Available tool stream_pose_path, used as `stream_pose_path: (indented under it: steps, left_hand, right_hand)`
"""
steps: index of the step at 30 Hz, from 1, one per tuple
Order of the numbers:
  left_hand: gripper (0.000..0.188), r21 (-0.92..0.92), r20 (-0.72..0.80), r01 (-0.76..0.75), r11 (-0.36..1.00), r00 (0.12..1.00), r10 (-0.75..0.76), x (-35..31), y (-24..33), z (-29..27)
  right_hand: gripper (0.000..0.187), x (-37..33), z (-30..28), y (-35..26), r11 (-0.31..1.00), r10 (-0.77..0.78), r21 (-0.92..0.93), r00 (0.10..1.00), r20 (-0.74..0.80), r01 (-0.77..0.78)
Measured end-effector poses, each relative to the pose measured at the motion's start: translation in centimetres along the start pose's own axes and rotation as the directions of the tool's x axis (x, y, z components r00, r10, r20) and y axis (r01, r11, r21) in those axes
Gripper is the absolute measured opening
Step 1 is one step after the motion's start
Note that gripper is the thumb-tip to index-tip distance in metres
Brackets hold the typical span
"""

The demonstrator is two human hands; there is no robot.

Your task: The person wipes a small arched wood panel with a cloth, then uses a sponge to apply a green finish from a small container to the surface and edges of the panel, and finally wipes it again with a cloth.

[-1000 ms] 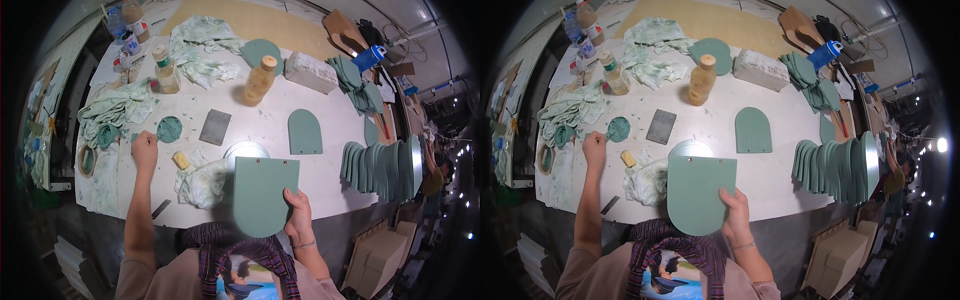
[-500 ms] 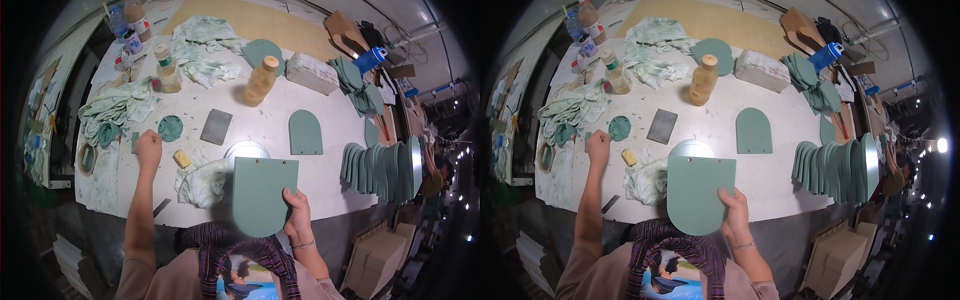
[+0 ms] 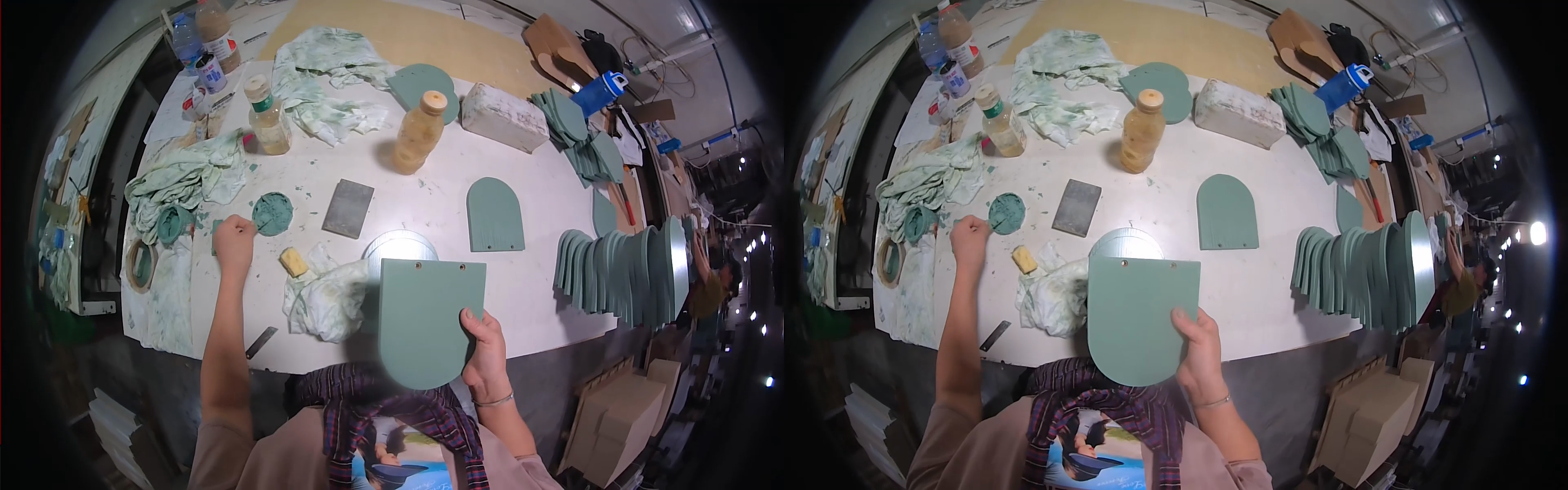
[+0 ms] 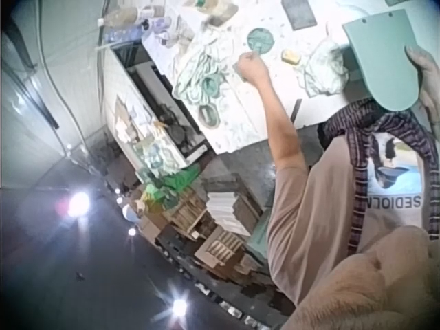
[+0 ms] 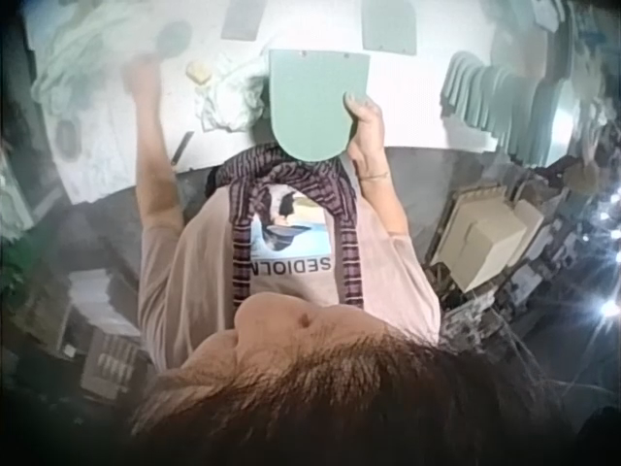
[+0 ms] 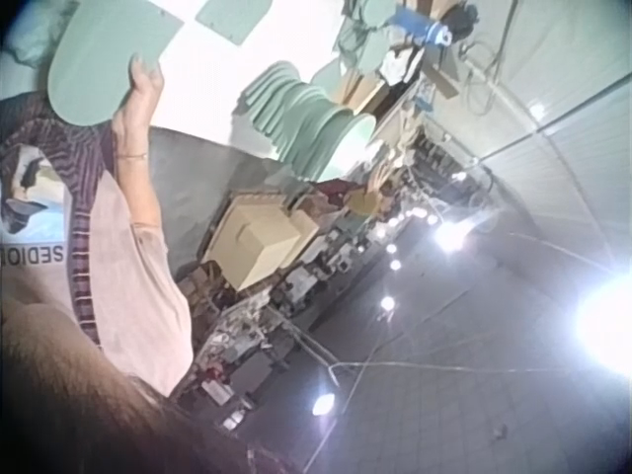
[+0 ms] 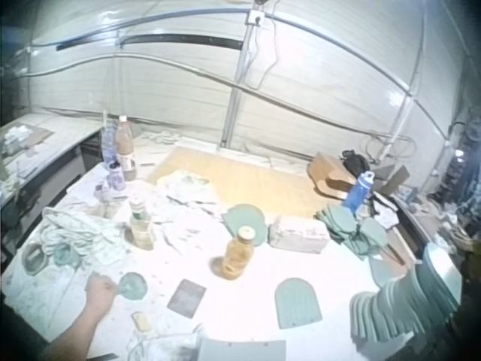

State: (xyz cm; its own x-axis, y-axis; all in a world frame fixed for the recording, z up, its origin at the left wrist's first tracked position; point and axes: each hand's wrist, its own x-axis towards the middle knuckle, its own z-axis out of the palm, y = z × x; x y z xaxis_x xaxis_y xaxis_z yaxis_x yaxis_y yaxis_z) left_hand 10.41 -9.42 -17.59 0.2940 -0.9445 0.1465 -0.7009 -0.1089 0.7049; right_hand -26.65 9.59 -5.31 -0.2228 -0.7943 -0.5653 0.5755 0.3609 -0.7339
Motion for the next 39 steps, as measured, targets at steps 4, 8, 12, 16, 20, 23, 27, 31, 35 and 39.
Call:
stream_pose_path:
  steps: [4,8,12,16,20,23,27,31,35,39]
  left_hand:
    - [0.011,0.041,-0.017,0.002,0.999,1.0,-0.001,0.4,-0.9,0.5]
    - [0.011,0.09,0.028,0.059,0.994,0.998,-0.062,0.4,-0.5,0.1]
    - [0.012,0.101,-0.012,0.053,0.993,0.999,-0.052,0.3,0.0,-0.3]
    - [0.013,0.175,-0.042,0.039,0.984,0.999,-0.032,0.1,-1.0,-0.7]
    - [0.013,0.135,-0.034,0.06,0.989,0.998,-0.055,0.0,-0.8,-1.7]
    - [0.012,0.117,-0.063,0.031,0.993,0.998,-0.024,-0.2,-1.4,-1.9]
    - [0.011,0.165,-0.09,-0.041,0.985,0.994,0.057,-0.3,-1.5,-2.4]
    - [0.011,0.175,-0.078,-0.114,0.978,0.989,0.129,-0.2,-1.5,-2.3]
    - [0.01,0.224,-0.018,-0.118,0.967,0.992,0.125,-0.1,-1.1,-2.3]
    - [0.011,0.192,-0.008,-0.111,0.975,0.993,0.115,-0.5,-1.3,-2.8]
  right_hand:
    - [0.036,-0.1,0.3,-0.1,1.0,0.001,-0.009,1.0,0.025,-0.001]
    - [0.035,0.1,0.4,-0.2,1.0,0.003,0.012,1.0,0.013,-0.003]
    - [0.035,0.1,0.3,-0.2,1.0,-0.008,-0.001,1.0,0.019,0.008]
    - [0.035,0.2,0.3,-0.4,1.0,-0.004,0.005,1.0,0.01,0.004]
    - [0.035,0.2,0.1,-0.1,1.0,-0.004,0.012,1.0,0.013,0.003]
    - [0.035,0.3,0.1,0.0,1.0,0.002,0.017,1.0,0.018,-0.002]
    - [0.034,0.2,0.5,-0.2,1.0,0.006,0.009,1.0,0.018,-0.006]
    - [0.032,0.2,0.4,-0.1,1.0,0.009,0.002,1.0,0.017,-0.009]
    - [0.031,0.2,0.6,-0.2,1.0,0.005,0.011,0.999,0.036,-0.006]
    - [0.03,0.2,0.5,-0.1,1.0,-0.004,0.013,0.999,0.045,0.003]
